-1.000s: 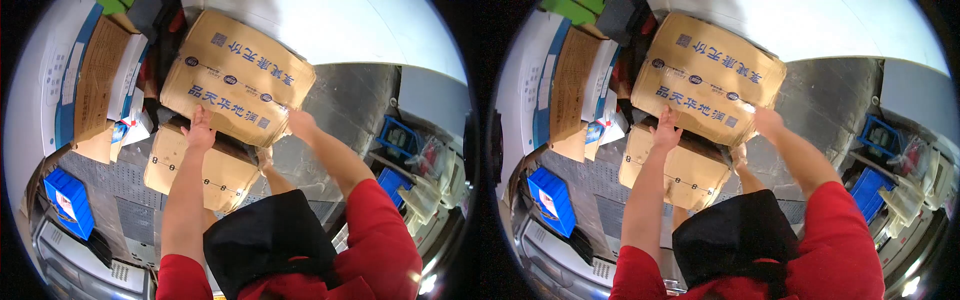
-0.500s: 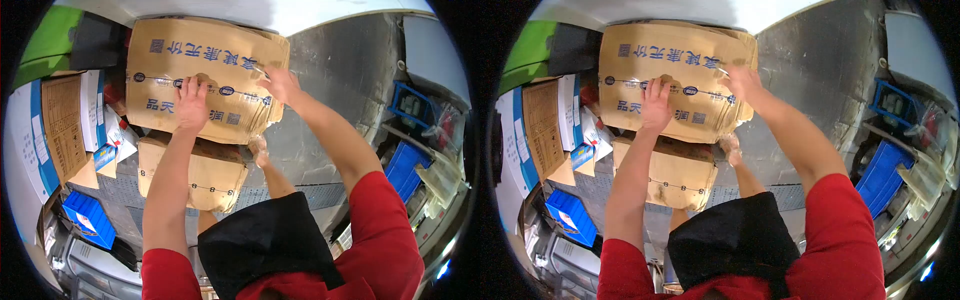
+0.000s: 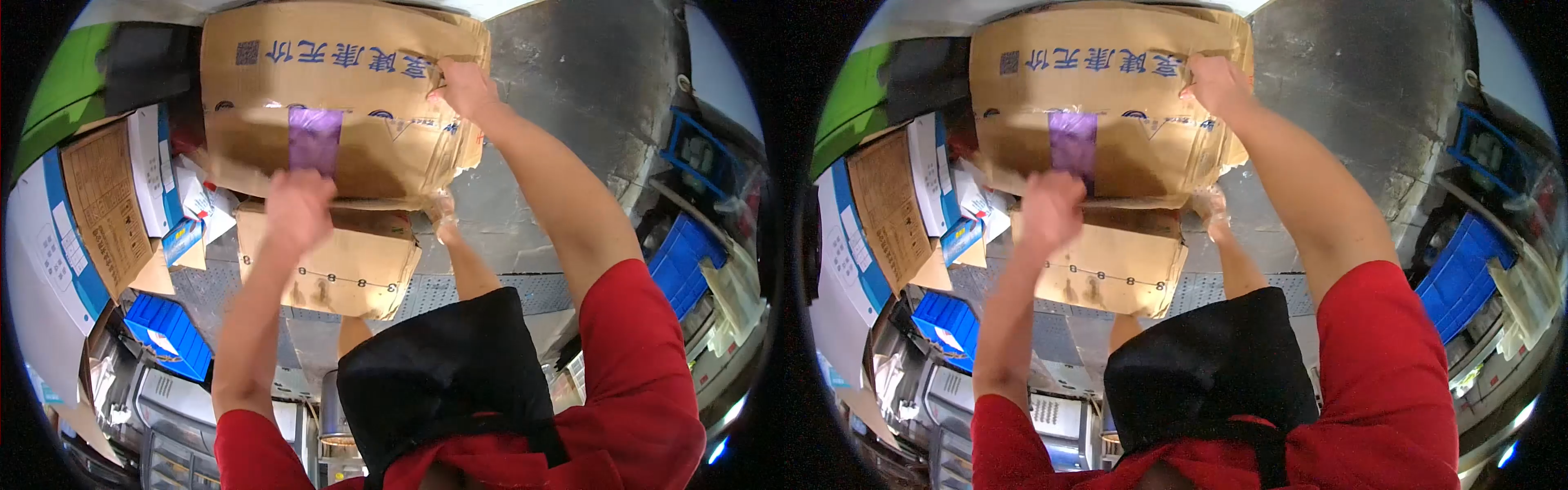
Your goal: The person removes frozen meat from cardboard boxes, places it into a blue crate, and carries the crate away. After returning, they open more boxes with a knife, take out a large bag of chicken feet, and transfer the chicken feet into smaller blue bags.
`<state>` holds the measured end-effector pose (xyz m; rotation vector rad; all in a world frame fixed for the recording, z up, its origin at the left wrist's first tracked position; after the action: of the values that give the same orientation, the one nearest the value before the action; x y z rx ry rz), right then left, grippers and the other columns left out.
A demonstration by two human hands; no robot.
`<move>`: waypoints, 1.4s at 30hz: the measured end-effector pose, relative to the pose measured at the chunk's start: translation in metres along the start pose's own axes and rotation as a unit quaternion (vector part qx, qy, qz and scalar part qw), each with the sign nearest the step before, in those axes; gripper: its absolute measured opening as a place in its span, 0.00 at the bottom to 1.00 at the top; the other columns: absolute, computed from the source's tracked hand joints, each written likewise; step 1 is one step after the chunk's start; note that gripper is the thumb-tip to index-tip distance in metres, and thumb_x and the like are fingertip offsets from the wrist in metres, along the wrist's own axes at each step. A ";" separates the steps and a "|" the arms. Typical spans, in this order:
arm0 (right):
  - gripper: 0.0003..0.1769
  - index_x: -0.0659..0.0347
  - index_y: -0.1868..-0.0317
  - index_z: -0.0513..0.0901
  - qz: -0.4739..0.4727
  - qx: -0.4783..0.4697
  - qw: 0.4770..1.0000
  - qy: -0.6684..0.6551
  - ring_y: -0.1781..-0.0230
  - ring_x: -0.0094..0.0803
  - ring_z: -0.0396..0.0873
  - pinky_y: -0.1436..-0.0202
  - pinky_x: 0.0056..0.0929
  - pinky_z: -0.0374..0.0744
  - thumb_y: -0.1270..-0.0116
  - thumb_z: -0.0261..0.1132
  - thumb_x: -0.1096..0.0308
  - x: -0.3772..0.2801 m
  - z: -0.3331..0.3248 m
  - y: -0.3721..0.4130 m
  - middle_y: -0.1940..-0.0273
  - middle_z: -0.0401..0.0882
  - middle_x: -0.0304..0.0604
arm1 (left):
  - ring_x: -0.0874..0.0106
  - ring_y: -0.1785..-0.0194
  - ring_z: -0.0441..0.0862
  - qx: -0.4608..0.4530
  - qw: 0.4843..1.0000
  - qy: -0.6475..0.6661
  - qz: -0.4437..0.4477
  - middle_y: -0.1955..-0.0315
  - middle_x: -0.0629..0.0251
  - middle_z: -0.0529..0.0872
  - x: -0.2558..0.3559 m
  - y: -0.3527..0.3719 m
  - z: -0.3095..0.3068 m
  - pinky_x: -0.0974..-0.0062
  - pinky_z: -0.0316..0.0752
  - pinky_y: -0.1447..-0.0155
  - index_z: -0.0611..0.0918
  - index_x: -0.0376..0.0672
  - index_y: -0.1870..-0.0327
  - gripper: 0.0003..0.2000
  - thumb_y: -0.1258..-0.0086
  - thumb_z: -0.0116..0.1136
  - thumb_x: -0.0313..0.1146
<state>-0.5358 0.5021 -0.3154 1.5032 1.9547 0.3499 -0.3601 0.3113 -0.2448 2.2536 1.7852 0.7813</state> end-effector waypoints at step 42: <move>0.13 0.55 0.61 0.69 -0.305 -0.128 0.922 0.200 0.66 0.48 0.77 0.66 0.43 0.74 0.41 0.61 0.61 -0.126 0.055 0.113 0.68 0.75 0.48 | 0.60 0.53 0.72 0.217 0.948 0.218 -0.085 0.58 0.59 0.76 0.001 0.160 0.052 0.62 0.65 0.49 0.77 0.41 0.60 0.17 0.55 0.59 0.24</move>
<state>-0.3970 0.4103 -0.2525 0.6302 2.4572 0.6371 -0.1972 0.2782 -0.2197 2.2485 2.5378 0.9932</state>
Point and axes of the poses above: each hand's wrist, its own y-axis away from the middle knuckle, its own z-axis out of the palm, x = y × z, the point moved 7 cm from there along -y, towards the middle knuckle
